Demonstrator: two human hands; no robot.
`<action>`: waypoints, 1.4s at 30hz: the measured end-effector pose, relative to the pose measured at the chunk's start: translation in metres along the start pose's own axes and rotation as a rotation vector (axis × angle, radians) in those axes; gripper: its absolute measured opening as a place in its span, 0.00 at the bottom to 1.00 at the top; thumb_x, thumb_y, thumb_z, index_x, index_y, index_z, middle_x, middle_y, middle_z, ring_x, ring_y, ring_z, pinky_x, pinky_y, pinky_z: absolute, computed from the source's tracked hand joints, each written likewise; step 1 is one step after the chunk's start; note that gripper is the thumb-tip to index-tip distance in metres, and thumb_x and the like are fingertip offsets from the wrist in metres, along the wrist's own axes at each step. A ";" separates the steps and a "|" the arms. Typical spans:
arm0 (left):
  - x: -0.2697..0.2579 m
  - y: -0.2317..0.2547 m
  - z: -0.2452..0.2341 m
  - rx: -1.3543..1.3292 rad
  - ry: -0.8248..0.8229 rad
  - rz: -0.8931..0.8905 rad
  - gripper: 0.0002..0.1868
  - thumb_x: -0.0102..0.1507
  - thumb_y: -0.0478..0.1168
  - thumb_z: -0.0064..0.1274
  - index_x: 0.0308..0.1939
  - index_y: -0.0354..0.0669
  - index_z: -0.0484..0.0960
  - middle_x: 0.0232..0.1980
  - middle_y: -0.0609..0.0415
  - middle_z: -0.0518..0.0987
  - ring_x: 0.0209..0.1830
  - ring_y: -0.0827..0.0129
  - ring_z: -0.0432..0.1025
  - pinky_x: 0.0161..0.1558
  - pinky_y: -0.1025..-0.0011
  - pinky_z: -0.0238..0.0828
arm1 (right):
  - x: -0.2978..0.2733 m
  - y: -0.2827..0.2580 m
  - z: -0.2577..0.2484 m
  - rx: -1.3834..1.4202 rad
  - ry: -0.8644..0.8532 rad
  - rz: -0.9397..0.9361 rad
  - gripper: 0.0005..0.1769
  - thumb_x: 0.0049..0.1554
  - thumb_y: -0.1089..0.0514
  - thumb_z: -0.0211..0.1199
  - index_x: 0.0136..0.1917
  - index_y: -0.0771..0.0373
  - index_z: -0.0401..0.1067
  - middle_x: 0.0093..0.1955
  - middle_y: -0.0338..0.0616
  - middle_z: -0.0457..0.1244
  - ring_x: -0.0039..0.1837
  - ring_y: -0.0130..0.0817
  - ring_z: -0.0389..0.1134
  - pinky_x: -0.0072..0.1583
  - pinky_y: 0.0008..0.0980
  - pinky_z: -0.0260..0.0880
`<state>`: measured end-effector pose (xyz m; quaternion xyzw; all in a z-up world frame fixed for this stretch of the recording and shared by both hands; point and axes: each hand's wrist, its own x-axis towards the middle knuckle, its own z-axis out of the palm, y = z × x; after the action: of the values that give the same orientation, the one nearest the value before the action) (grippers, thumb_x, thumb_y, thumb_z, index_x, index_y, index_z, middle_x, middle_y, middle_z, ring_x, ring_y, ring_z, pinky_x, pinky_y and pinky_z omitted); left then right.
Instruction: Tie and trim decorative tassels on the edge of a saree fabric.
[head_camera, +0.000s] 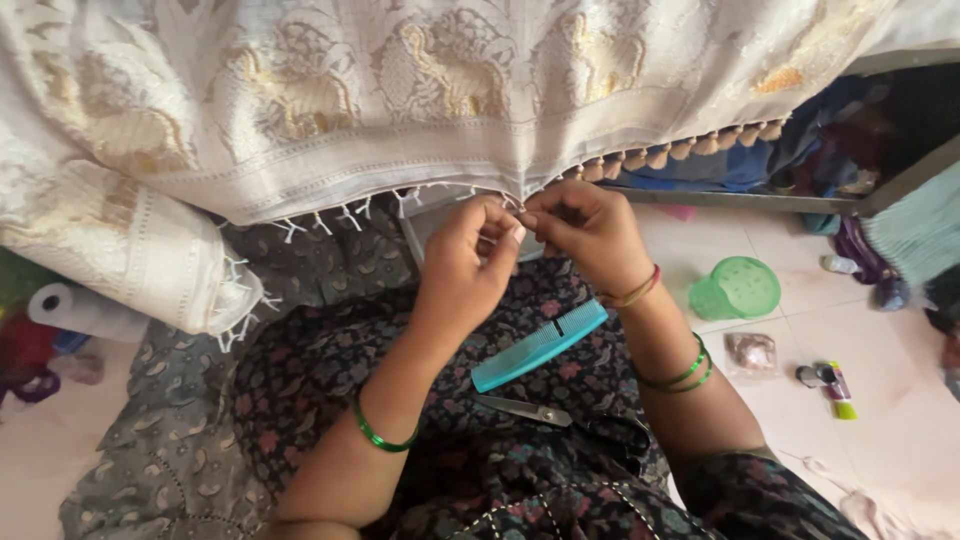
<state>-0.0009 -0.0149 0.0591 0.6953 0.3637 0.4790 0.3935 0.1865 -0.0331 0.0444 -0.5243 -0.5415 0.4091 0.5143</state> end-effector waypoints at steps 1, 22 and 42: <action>-0.003 -0.001 0.005 -0.066 -0.004 -0.004 0.04 0.63 0.32 0.58 0.39 0.38 0.78 0.40 0.53 0.81 0.35 0.68 0.78 0.37 0.73 0.74 | 0.000 0.000 0.001 -0.053 0.020 -0.071 0.05 0.58 0.63 0.69 0.48 0.67 0.78 0.40 0.35 0.69 0.39 0.18 0.66 0.42 0.20 0.68; -0.011 -0.018 0.005 -0.229 0.017 0.082 0.04 0.65 0.26 0.61 0.41 0.34 0.82 0.41 0.58 0.77 0.31 0.79 0.73 0.30 0.81 0.68 | -0.031 -0.047 0.018 -0.695 0.136 -0.778 0.11 0.60 0.70 0.66 0.56 0.64 0.73 0.54 0.47 0.63 0.56 0.48 0.67 0.57 0.39 0.69; -0.015 -0.015 0.004 0.169 0.128 0.331 0.05 0.72 0.28 0.53 0.47 0.36 0.72 0.42 0.56 0.75 0.41 0.74 0.71 0.46 0.72 0.70 | -0.021 -0.039 0.021 -0.847 0.165 -0.849 0.14 0.54 0.71 0.69 0.53 0.63 0.76 0.51 0.46 0.65 0.53 0.47 0.66 0.55 0.40 0.69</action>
<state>-0.0030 -0.0224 0.0393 0.7442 0.3080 0.5482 0.2255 0.1582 -0.0563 0.0767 -0.4514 -0.7776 -0.1250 0.4195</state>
